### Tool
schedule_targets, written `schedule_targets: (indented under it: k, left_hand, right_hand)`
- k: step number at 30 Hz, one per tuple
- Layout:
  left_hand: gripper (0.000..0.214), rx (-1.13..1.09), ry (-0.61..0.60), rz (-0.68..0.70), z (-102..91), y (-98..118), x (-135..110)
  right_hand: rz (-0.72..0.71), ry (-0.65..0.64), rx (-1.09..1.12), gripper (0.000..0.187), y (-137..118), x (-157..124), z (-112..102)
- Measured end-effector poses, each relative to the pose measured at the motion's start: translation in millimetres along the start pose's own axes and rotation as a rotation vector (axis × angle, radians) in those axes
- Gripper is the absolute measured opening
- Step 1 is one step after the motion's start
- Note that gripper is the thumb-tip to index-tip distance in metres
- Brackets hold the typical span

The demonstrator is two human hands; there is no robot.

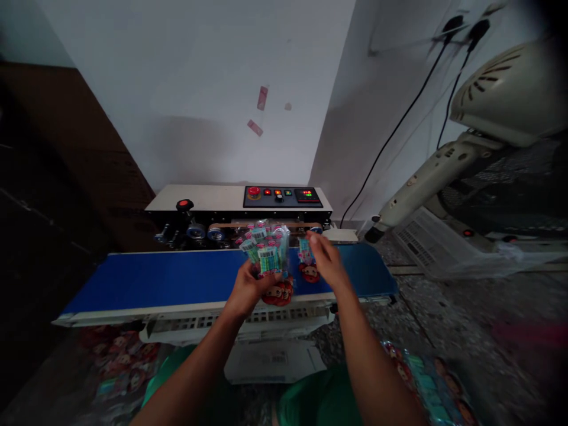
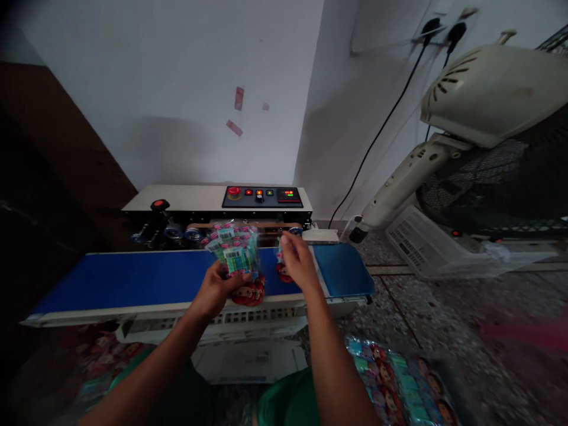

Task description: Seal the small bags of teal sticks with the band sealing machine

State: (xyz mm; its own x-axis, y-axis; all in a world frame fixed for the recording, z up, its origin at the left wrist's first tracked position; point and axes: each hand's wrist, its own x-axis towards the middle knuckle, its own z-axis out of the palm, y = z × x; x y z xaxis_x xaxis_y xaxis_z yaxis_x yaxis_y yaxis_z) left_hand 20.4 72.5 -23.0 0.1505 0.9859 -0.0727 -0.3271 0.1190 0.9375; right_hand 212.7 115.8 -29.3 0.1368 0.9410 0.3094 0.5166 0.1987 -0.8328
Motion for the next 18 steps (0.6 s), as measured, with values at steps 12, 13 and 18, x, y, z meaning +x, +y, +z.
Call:
schedule_targets:
  k: [12,13,18]
  left_hand:
    - [0.03,-0.089,-0.003,0.005,3.9,-2.0,-0.2]
    - [0.029,-0.1,0.003,-0.006,3.6,-3.0,1.1]
    - [0.027,-0.141,0.084,-0.03,1.9,-4.8,4.1]
  right_hand:
    - [0.091,-0.144,0.644,0.023,-22.9,-20.8,28.6]
    - [0.096,-0.109,0.642,0.024,-21.6,-20.4,29.3]
    - [0.054,0.251,0.546,0.03,-18.3,-15.0,19.0]
